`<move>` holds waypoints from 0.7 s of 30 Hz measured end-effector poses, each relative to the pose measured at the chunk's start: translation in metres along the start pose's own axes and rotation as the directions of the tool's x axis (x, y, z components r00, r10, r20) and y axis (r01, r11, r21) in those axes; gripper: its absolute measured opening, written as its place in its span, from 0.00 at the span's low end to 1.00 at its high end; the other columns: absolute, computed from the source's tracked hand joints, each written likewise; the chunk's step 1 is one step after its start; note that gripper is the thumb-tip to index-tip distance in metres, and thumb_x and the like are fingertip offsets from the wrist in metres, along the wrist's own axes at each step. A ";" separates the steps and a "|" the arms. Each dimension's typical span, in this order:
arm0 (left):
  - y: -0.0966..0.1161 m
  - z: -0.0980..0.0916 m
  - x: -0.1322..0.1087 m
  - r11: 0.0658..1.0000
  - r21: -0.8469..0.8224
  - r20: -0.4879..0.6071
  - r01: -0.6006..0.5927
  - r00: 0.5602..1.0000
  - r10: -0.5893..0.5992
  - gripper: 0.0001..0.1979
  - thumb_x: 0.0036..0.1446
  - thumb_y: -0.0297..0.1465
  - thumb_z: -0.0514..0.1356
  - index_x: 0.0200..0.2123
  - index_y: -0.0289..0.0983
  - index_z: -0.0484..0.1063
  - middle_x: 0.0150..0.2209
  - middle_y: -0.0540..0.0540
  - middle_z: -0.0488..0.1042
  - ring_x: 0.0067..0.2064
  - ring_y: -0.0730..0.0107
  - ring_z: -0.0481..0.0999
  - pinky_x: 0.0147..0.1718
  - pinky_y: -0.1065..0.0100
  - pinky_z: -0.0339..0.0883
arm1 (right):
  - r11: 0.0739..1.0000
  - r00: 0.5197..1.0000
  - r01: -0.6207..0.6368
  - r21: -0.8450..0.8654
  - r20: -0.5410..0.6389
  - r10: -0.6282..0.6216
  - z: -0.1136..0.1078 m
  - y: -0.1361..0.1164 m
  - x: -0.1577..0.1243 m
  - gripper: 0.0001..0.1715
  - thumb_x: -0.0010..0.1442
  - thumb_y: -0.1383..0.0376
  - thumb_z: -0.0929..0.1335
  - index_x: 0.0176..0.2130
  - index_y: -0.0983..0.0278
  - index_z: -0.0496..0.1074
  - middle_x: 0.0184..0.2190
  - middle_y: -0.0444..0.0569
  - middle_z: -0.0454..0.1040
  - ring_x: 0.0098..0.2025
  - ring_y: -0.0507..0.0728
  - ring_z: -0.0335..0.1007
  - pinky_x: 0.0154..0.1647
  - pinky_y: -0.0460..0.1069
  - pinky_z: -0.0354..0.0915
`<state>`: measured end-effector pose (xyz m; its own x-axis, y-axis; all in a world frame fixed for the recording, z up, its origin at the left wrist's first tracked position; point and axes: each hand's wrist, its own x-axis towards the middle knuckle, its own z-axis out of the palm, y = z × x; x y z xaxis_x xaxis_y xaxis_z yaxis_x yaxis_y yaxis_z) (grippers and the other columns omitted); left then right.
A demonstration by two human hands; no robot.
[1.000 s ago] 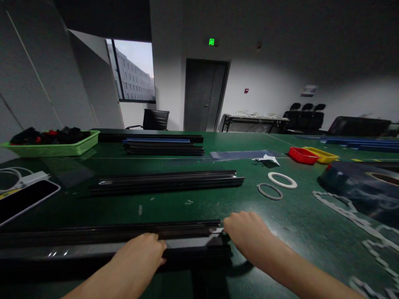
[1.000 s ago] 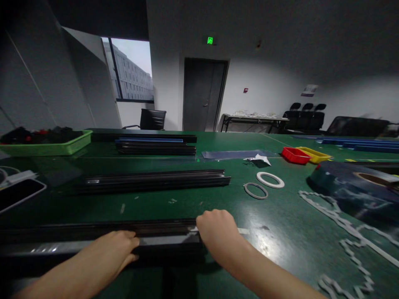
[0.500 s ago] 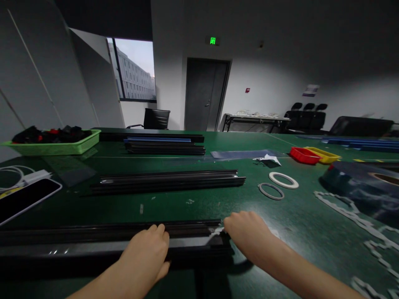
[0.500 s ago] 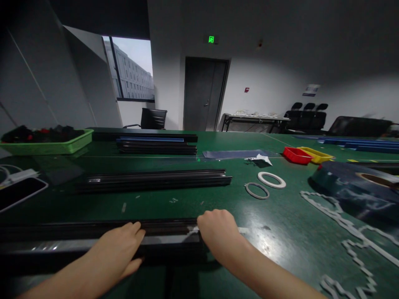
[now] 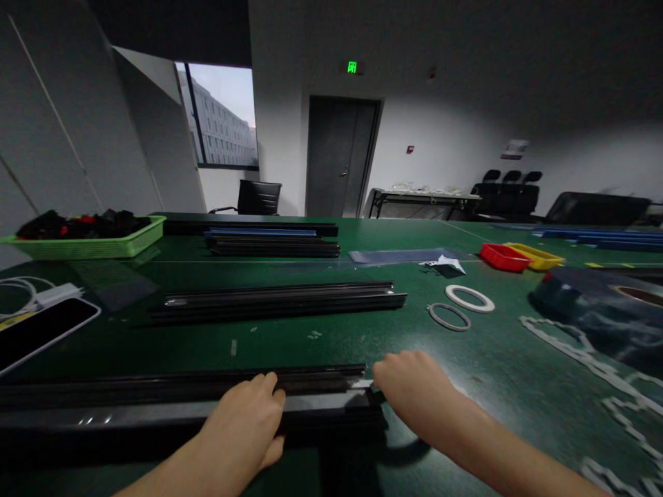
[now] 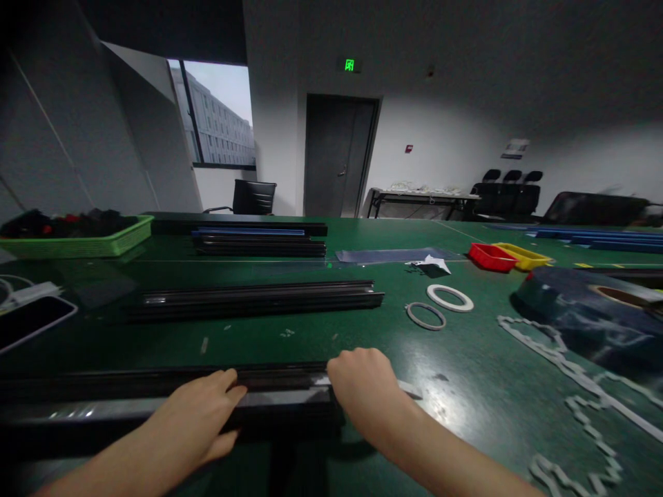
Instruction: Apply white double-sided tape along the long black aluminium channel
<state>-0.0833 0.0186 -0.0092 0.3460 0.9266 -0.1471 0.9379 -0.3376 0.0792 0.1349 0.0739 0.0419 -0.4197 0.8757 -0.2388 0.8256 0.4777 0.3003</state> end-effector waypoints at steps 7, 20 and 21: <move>0.000 0.003 0.002 0.988 -0.106 -0.019 -0.114 0.993 0.112 0.18 0.47 0.24 0.52 0.43 0.34 0.70 0.44 0.38 0.70 0.46 0.56 0.69 0.46 0.58 0.65 | 1.000 1.000 0.004 -0.002 -0.011 -0.004 0.001 0.001 0.001 0.14 0.56 0.75 0.61 0.33 0.67 0.75 0.31 0.58 0.77 0.37 0.58 0.74 0.35 0.48 0.64; -0.004 -0.007 -0.008 0.945 -0.200 -0.087 -0.259 0.965 0.246 0.23 0.47 0.19 0.51 0.47 0.37 0.68 0.53 0.42 0.66 0.54 0.59 0.64 0.54 0.60 0.60 | 1.000 1.000 -0.001 -0.010 -0.006 0.001 -0.004 -0.002 -0.001 0.13 0.55 0.75 0.62 0.32 0.67 0.76 0.30 0.58 0.77 0.36 0.59 0.75 0.34 0.48 0.65; -0.004 -0.006 -0.008 0.943 -0.199 -0.087 -0.266 0.963 0.253 0.23 0.47 0.19 0.51 0.47 0.36 0.68 0.53 0.42 0.67 0.54 0.59 0.64 0.54 0.59 0.59 | 1.000 1.000 -0.002 -0.011 -0.006 0.002 -0.004 -0.002 -0.001 0.13 0.56 0.75 0.62 0.32 0.67 0.76 0.30 0.58 0.77 0.36 0.59 0.75 0.34 0.48 0.65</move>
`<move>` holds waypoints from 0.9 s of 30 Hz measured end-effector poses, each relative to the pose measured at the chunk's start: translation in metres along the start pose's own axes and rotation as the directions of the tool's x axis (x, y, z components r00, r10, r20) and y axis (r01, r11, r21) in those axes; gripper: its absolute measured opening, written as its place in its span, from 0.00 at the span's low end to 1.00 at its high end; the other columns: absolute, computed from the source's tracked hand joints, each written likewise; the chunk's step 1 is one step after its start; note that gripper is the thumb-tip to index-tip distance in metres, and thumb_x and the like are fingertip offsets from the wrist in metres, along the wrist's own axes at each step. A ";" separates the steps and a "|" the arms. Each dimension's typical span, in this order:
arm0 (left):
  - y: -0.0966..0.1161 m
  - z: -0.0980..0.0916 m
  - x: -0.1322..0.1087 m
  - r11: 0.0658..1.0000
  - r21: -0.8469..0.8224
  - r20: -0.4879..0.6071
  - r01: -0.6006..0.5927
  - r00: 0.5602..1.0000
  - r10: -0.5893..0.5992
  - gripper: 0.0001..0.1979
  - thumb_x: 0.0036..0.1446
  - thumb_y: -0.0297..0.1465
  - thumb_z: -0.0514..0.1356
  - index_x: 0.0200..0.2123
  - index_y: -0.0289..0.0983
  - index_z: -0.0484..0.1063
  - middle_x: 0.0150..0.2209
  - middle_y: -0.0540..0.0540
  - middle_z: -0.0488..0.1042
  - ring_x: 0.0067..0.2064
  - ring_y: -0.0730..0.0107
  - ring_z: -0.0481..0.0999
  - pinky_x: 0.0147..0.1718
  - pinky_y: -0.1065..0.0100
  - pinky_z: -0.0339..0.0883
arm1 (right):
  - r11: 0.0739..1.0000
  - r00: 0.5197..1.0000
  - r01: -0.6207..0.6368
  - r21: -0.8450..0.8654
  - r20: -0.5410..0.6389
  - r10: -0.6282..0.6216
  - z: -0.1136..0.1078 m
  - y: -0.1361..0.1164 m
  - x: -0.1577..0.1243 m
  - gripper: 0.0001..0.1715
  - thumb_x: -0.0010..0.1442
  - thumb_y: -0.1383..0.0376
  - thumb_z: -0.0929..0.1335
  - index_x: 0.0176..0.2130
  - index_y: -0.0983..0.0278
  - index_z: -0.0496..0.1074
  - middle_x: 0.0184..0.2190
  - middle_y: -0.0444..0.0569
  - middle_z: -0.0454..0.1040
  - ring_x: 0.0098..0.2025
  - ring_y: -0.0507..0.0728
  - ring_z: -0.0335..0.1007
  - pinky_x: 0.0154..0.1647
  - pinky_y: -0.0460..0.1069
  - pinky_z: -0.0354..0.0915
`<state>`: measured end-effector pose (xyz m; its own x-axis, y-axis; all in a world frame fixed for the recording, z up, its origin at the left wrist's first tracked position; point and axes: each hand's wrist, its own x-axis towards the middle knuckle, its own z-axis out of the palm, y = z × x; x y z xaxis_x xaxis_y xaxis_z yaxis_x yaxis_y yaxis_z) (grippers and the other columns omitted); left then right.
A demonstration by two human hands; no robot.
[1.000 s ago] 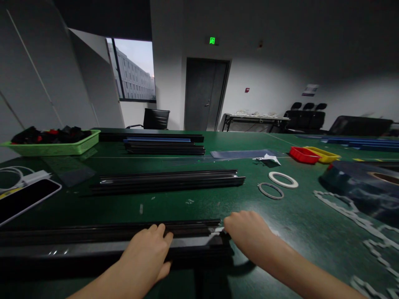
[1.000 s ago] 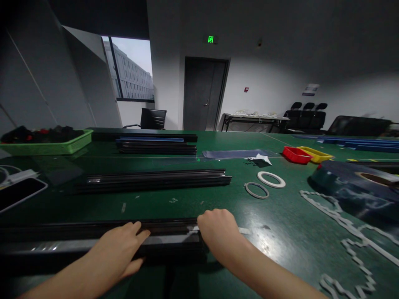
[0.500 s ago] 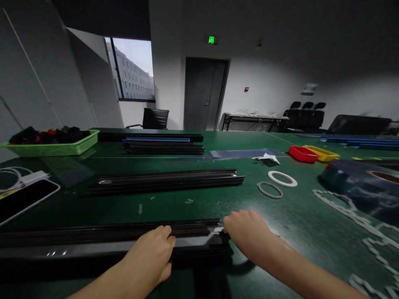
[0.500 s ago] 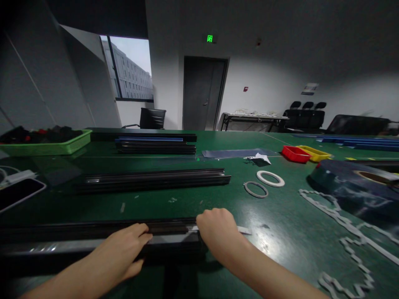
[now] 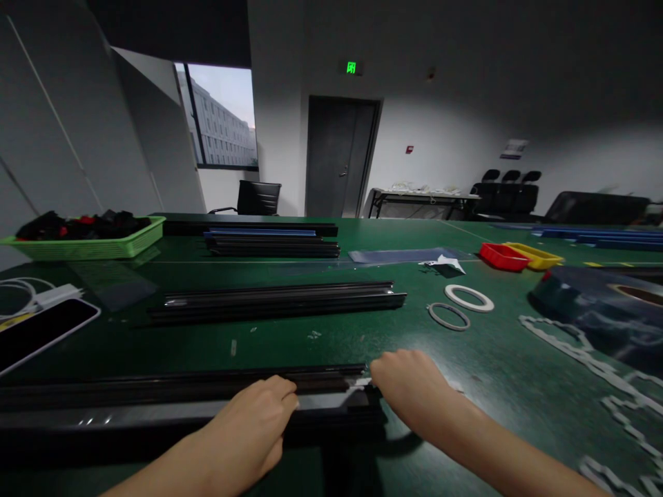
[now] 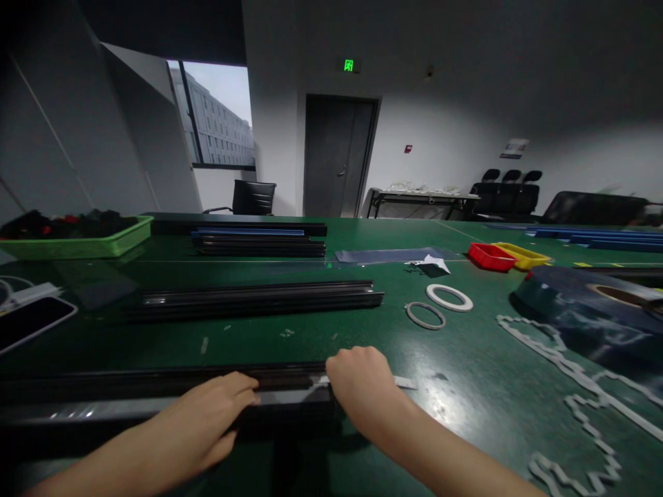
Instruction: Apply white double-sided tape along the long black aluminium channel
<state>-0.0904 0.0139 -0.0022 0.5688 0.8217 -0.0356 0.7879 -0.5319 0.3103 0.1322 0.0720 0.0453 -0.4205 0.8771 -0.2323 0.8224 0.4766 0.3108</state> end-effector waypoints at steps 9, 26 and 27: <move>-0.003 -0.004 0.001 0.998 -0.024 0.046 -0.066 0.997 0.067 0.29 0.49 0.20 0.51 0.56 0.35 0.60 0.58 0.42 0.63 0.57 0.61 0.62 0.58 0.59 0.54 | 1.000 1.000 -0.001 0.006 0.017 0.001 0.001 -0.001 0.000 0.14 0.56 0.75 0.61 0.33 0.67 0.76 0.32 0.59 0.77 0.37 0.59 0.74 0.36 0.49 0.65; 0.009 -0.004 0.010 0.995 -0.072 0.025 0.072 0.997 -0.071 0.10 0.57 0.29 0.52 0.38 0.37 0.72 0.43 0.43 0.74 0.49 0.62 0.69 0.51 0.62 0.60 | 1.000 1.000 0.002 0.012 0.011 -0.002 0.001 0.003 0.000 0.14 0.56 0.75 0.61 0.33 0.67 0.76 0.30 0.58 0.77 0.36 0.59 0.74 0.34 0.49 0.65; 0.010 -0.005 0.009 0.994 -0.065 0.034 0.086 0.996 -0.084 0.10 0.57 0.29 0.52 0.38 0.37 0.72 0.44 0.42 0.74 0.49 0.61 0.69 0.52 0.61 0.60 | 1.000 1.000 0.003 0.011 0.011 -0.003 0.000 0.003 -0.001 0.14 0.55 0.75 0.61 0.32 0.67 0.76 0.30 0.58 0.77 0.36 0.59 0.74 0.34 0.49 0.65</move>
<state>-0.0783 0.0171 0.0056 0.5081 0.8562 -0.0934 0.8169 -0.4447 0.3673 0.1345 0.0726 0.0467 -0.4189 0.8747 -0.2437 0.8252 0.4787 0.2999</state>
